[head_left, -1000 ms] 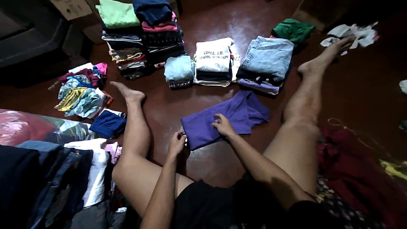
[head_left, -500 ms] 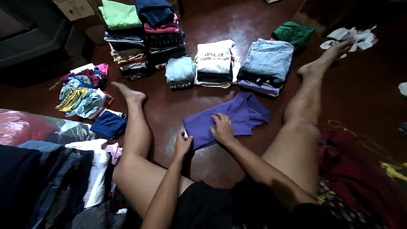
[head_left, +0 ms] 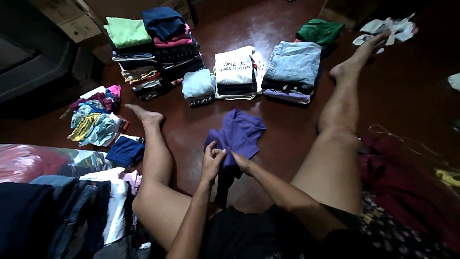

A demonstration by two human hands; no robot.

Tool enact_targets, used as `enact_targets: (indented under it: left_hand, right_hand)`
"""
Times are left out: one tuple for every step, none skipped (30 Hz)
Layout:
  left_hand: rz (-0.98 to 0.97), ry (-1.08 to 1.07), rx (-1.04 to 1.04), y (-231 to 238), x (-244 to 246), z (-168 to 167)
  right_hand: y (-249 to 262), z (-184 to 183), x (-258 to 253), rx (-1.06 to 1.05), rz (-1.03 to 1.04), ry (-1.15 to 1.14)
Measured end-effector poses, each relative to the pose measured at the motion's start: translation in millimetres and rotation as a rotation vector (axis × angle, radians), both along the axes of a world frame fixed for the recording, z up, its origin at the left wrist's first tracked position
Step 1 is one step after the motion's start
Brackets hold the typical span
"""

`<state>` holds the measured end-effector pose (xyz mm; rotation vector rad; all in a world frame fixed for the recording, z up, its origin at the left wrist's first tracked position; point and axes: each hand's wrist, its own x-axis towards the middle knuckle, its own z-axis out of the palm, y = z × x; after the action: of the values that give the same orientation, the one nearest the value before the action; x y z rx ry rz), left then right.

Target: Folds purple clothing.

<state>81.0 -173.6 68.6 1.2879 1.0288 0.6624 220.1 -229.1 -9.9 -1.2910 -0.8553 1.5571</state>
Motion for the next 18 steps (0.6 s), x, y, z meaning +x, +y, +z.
enact_targets:
  left_hand:
    - [-0.04,0.027,0.0,0,0,-2]
    - [-0.074,0.047,-0.003,0,0,-4]
    - [-0.095,0.065,0.011,0,-2,-5]
    - [-0.092,0.097,0.057,0,-5,-6]
    - [-0.068,0.166,0.148,-1,-11,-4]
    - [-0.025,0.268,0.257,-2,-19,-3]
    - [0.026,0.393,0.341,-1,-30,-3]
    - [0.073,0.508,0.371,1,-43,-6]
    - [0.1,0.582,0.328,3,-56,-13]
    - [0.105,0.604,0.209,5,-69,-21]
    - [0.096,0.574,0.064,4,-79,-29]
    - [0.065,0.518,-0.076,0,-85,-33]
    - [0.018,0.45,-0.179,-3,-88,-35]
    - [-0.029,0.361,-0.25,-6,-87,-32]
    - [-0.059,0.254,-0.292,-10,-86,-27]
    - [-0.072,0.151,-0.304,-12,-83,-23]
    - [-0.077,0.063,-0.289,-13,-82,-21]
    - [-0.079,-0.001,-0.262,-13,-81,-21]
  right_hand:
    - [-4,-7,-6,-0.058,-0.076,0.204]
    - [-9,-14,-9,-0.087,-0.093,0.397]
    - [-14,-16,-8,-0.096,-0.072,0.562]
    - [-21,-11,-4,-0.091,-0.025,0.685]
    - [-29,13,3,-0.108,0.01,0.737]
    - [-35,68,1,-0.305,-0.121,0.628]
    - [-35,106,-1,-0.495,-0.222,0.525]
    - [-33,109,-2,-0.586,-0.252,0.482]
    - [-33,83,-3,-0.593,-0.248,0.502]
    - [-32,40,-4,-0.552,-0.208,0.56]
    - [-32,7,-1,-0.509,-0.146,0.633]
    - [-31,-7,-1,-0.506,-0.116,0.672]
    - [-30,-5,-2,-0.532,-0.128,0.664]
    - [-30,7,-3,-0.535,-0.146,0.631]
    - [-31,8,-1,-0.486,-0.13,0.635]
    - [-31,-2,5,-0.386,-0.07,0.698]
    - [-29,-13,12,-0.266,-0.002,0.761]
    - [-25,-7,17,-0.224,0.026,0.751]
